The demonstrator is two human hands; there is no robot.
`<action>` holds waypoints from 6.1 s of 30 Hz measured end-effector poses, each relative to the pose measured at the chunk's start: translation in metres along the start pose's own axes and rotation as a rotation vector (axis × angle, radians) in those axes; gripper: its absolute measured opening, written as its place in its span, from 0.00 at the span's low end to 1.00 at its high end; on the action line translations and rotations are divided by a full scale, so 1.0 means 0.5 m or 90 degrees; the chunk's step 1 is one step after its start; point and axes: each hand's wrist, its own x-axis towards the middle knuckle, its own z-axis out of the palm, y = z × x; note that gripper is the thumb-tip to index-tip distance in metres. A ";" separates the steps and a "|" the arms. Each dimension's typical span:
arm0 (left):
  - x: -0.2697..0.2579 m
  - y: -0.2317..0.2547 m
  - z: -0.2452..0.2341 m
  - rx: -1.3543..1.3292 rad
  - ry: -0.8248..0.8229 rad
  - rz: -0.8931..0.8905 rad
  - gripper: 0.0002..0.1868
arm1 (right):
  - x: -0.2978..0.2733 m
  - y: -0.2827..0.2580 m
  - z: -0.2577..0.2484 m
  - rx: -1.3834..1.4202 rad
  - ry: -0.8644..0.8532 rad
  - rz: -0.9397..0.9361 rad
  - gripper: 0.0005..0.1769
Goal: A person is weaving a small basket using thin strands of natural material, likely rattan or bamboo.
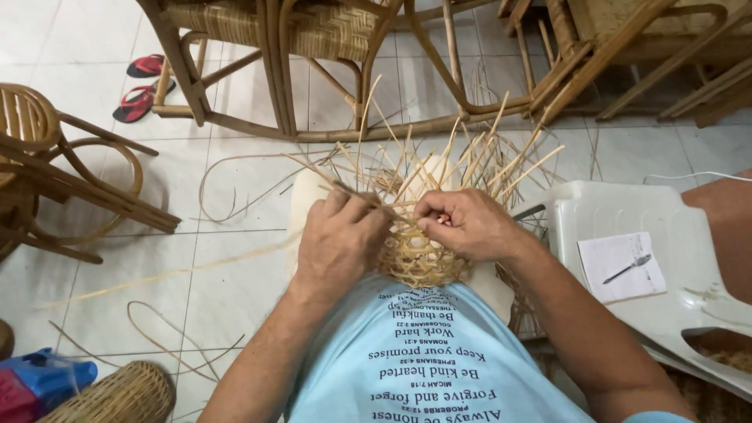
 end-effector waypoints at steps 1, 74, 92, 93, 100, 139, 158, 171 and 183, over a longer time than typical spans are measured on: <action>0.002 0.017 -0.014 -0.001 -0.001 -0.003 0.03 | -0.006 -0.004 -0.001 -0.001 -0.003 0.002 0.06; 0.079 0.009 -0.018 -0.418 -0.432 -0.252 0.10 | -0.038 0.089 0.016 0.242 0.084 -0.112 0.10; 0.092 0.007 -0.028 -0.350 -0.462 -0.258 0.11 | -0.077 0.019 0.012 -0.018 0.263 -0.075 0.16; 0.093 0.011 -0.028 -0.324 -0.464 -0.239 0.11 | -0.068 0.015 0.011 -0.013 0.228 -0.033 0.20; 0.091 0.023 -0.025 -0.410 -0.474 -0.285 0.11 | -0.039 -0.079 -0.019 -0.006 0.204 -0.087 0.22; 0.066 0.023 -0.010 -0.396 -0.400 -0.217 0.13 | -0.078 0.060 0.096 0.028 0.355 -0.142 0.17; 0.015 0.016 0.022 -0.426 -0.278 -0.290 0.12 | -0.035 0.013 0.027 -0.193 0.123 -0.154 0.15; 0.014 0.033 0.016 -0.394 -0.158 -0.214 0.09 | -0.019 -0.003 0.033 -0.166 0.134 -0.078 0.09; -0.065 0.027 -0.012 -0.111 0.038 -0.083 0.23 | -0.016 0.041 0.040 -0.118 0.152 -0.045 0.09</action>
